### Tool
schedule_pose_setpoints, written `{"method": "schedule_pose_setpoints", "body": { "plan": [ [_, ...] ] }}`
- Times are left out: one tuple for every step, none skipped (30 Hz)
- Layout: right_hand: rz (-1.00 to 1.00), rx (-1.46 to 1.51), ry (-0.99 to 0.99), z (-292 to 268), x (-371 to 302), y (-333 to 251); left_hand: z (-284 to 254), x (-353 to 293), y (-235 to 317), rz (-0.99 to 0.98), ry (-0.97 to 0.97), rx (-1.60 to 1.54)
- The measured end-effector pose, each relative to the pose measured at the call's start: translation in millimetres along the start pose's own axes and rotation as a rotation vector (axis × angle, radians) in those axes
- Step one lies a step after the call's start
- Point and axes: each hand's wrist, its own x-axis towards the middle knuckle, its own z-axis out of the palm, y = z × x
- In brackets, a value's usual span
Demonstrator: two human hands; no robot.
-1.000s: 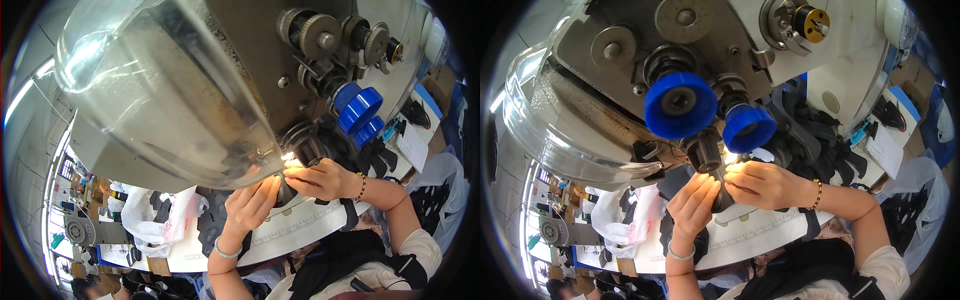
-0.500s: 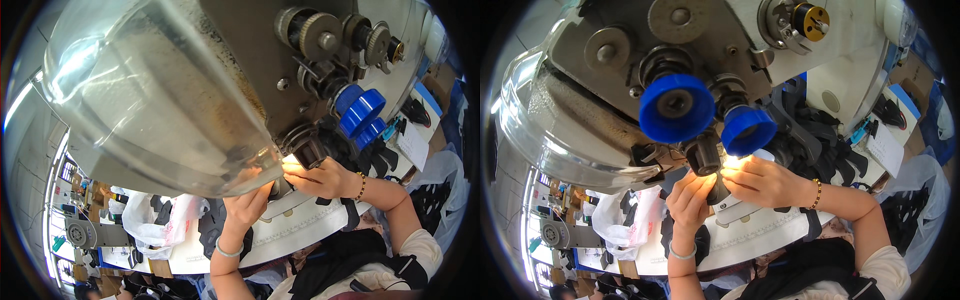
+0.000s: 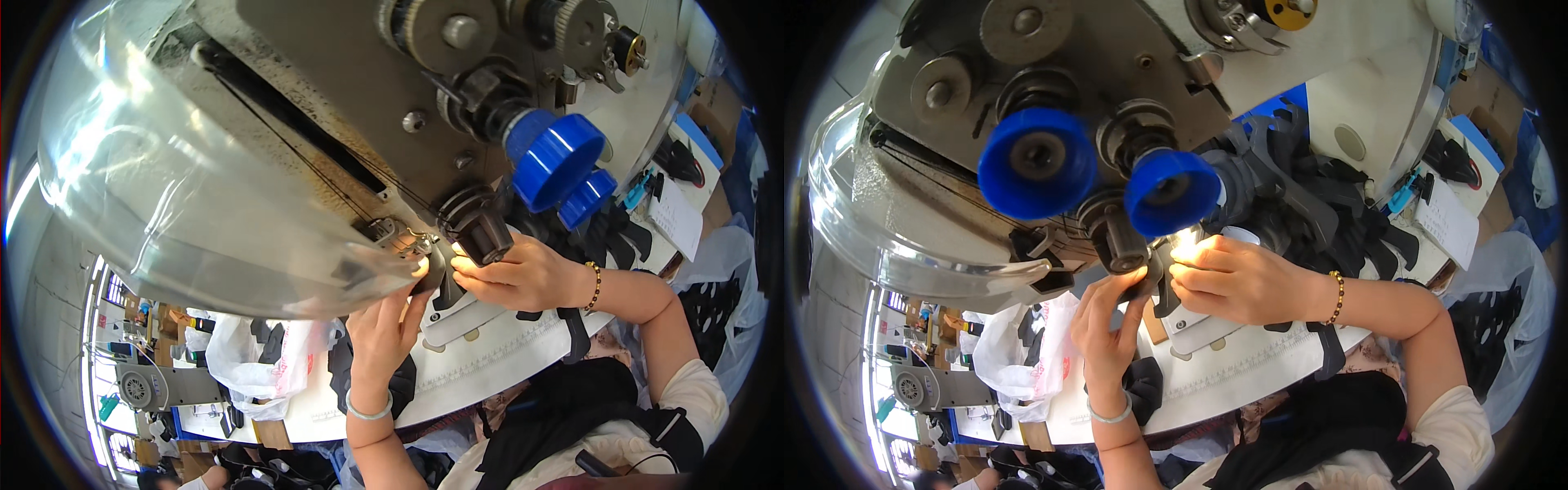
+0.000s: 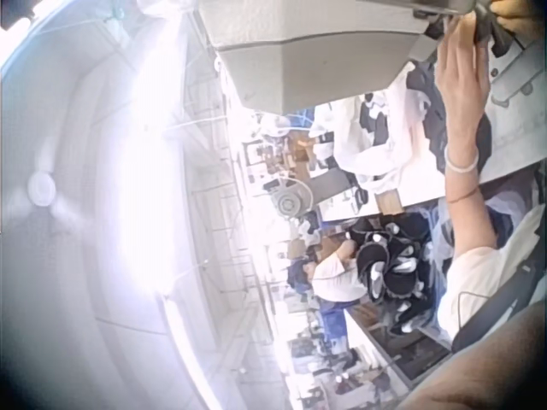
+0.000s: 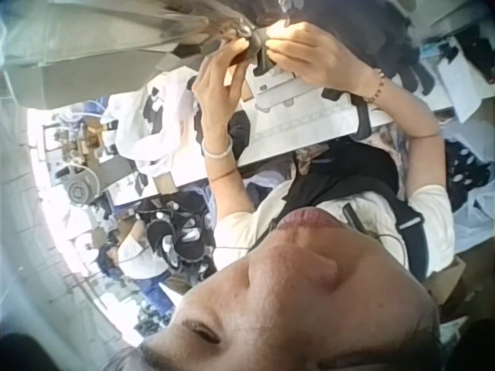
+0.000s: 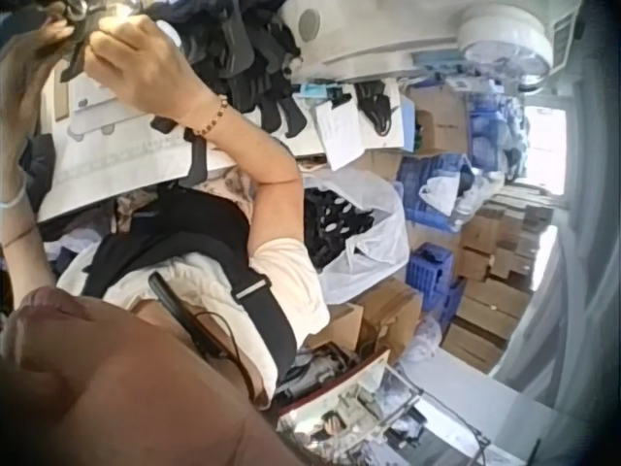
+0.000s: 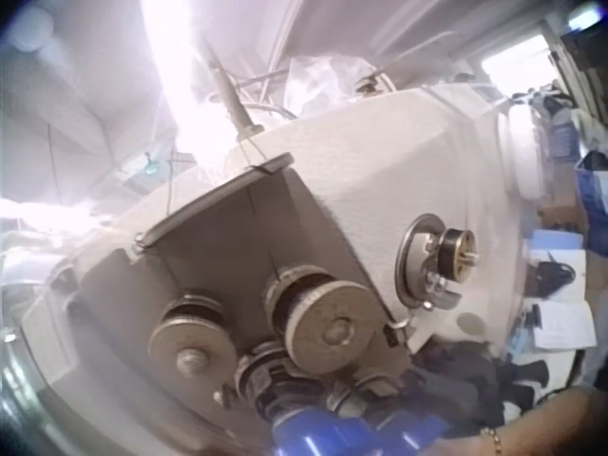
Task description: The person aligns fabric pieces together and feeds them through an industrial sewing machine, stitching the edges together by hand.
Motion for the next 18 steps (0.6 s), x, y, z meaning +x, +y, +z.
{"method": "schedule_pose_setpoints", "body": {
  "plan": [
    [-0.011, -0.009, 0.006, 0, 0, 0, -2, 2, 3, 0.000, -0.002, 0.004],
    [-0.011, -0.008, 0.009, -1, 0, -1, -4, 5, 6, 0.118, -0.041, 0.080],
    [0.003, -0.016, 0.018, 0, 0, -2, -5, 7, 8, 0.237, -0.080, 0.156],
    [0.014, -0.023, 0.029, 0, 0, -3, -3, 3, 8, 0.257, -0.074, 0.178],
    [0.012, -0.023, 0.032, 0, 0, -4, -2, 2, 9, 0.259, -0.073, 0.182],
    [0.034, -0.004, 0.033, 0, 0, -5, -1, 1, 10, 0.308, -0.062, 0.198],
    [0.056, 0.017, 0.031, 1, -1, -6, 0, 1, 10, 0.353, -0.051, 0.212],
    [0.053, 0.017, 0.029, 1, -1, -7, 0, 1, 8, 0.371, -0.051, 0.202],
    [0.067, 0.013, 0.018, 1, -2, -8, 0, 0, 8, 0.370, -0.048, 0.202],
    [0.077, 0.007, 0.009, 2, -1, -8, 0, 0, 7, 0.376, -0.055, 0.207],
    [0.071, 0.005, 0.008, 2, -1, -8, 0, 0, 7, 0.382, -0.062, 0.212],
    [0.074, 0.008, 0.018, 3, -2, -9, -1, -2, 7, 0.382, -0.056, 0.214],
    [0.077, 0.008, 0.025, 3, -1, -10, -3, -4, 8, 0.362, -0.080, 0.225],
    [0.078, 0.012, 0.023, 2, -1, -12, -4, -5, 9, 0.340, -0.104, 0.235],
    [0.072, 0.008, 0.019, 2, 0, -12, -4, -4, 10, 0.340, -0.095, 0.234],
    [0.071, 0.013, 0.014, 2, 0, -11, -3, -2, 11, 0.331, -0.064, 0.223],
    [0.070, 0.018, 0.008, 2, 0, -11, -2, -1, 11, 0.320, -0.031, 0.213],
    [0.065, 0.019, 0.002, 2, 0, -10, -1, -1, 11, 0.315, -0.026, 0.212]
  ]
}}
